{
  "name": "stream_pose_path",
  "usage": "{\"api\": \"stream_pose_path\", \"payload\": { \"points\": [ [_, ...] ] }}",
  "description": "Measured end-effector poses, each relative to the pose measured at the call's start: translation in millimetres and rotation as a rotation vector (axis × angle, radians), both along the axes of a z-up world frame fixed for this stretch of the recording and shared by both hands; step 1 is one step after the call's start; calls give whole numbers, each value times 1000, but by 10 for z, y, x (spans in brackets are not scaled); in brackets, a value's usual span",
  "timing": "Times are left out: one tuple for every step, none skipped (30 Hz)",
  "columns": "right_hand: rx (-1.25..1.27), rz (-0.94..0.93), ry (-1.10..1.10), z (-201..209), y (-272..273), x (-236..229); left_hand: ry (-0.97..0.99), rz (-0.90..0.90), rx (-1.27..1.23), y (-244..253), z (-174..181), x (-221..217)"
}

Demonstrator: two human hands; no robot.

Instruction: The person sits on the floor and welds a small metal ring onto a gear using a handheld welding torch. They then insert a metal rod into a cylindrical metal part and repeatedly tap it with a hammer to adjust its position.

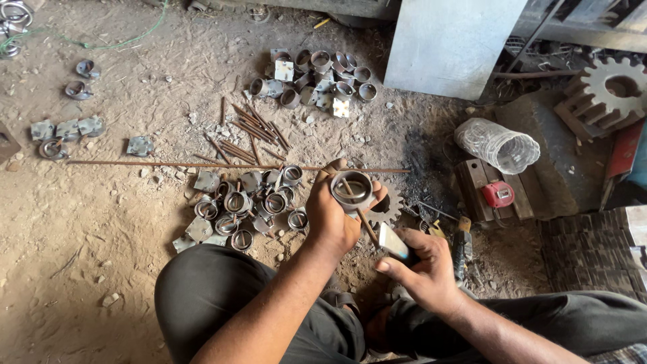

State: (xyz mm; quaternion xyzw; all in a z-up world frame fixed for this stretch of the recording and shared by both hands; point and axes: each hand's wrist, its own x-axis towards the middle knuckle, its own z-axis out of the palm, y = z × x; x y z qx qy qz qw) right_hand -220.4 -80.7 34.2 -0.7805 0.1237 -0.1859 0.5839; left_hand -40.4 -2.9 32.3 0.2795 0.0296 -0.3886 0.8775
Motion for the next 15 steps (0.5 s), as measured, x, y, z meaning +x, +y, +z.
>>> {"api": "stream_pose_path", "payload": {
  "points": [
    [2, 14, -15, -4, -26, -3, 54, 4, 4, 5, -3, 24],
    [4, 28, -30, -1, -52, -5, 108, 7, 8, 11, -9, 50],
    [-35, 13, -24, 8, -75, -4, 130, -13, 1, 21, -18, 75],
    [-75, -3, -18, 30, -99, -3, 153, -33, -6, 29, -29, 103],
    [-113, -21, -11, 62, -115, -9, 176, -55, -13, 33, -41, 120],
    [-262, 11, -46, 104, -131, -16, 207, -55, -3, 30, -55, 136],
    [-412, 41, -80, 164, -154, -34, 238, -58, 6, 21, -69, 148],
    [-562, 73, -115, 226, -166, -46, 269, -60, 14, 16, -85, 152],
    [-725, 53, -186, 293, -172, -62, 266, -66, -12, 9, -102, 151],
    [-888, 32, -258, 366, -179, -84, 264, -71, -38, 0, -118, 146],
    [-1051, 12, -333, 420, -174, -77, 261, -74, -65, -1, -134, 148],
    [-1023, 63, -443, 460, -171, -53, 275, -80, -59, 5, -149, 149],
    [-992, 115, -553, 484, -165, -22, 288, -86, -53, 13, -164, 146],
    [-959, 167, -662, 495, -159, 11, 301, -91, -47, 21, -174, 138],
    [-998, 129, -489, 492, -150, 36, 297, -98, -71, 25, -179, 124]
  ]
}}
